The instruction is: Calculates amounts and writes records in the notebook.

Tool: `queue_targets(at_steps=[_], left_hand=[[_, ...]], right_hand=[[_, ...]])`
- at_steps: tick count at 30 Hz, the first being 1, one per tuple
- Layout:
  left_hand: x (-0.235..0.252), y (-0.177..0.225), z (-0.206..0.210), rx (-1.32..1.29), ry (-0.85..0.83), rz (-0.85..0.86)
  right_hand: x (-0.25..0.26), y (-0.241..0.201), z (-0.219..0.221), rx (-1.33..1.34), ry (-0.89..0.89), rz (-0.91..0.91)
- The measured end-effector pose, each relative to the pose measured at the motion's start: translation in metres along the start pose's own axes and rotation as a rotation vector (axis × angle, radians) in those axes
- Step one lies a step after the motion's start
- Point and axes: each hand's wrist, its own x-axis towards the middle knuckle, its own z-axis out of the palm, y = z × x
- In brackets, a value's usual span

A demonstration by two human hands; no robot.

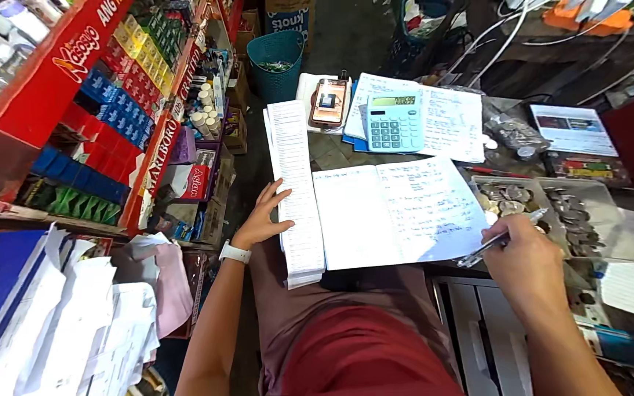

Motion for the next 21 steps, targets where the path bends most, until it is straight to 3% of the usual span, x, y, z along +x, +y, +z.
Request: queue_targets(at_steps=[10,15,17,19,21], left_hand=[[-0.002,-0.003,-0.002,0.023,0.009,0.003],[-0.002,-0.003,-0.003,0.021,0.011,-0.013],[-0.002,-0.001,-0.003,0.037,0.017,-0.009],[-0.002,-0.001,-0.003,0.046,0.024,-0.006],[-0.002,-0.003,-0.003,0.042,0.017,-0.012]], right_hand=[[-0.003,0.003,0.001,0.032,0.092,0.062],[-0.010,0.002,0.004,-0.138,0.188,-0.044],[-0.013,0.001,0.011,-0.188,0.361,-0.179],[-0.019,-0.012,0.016,-0.046,0.459,-0.315],[-0.036,-0.036,0.024,0.199,0.382,-0.408]])
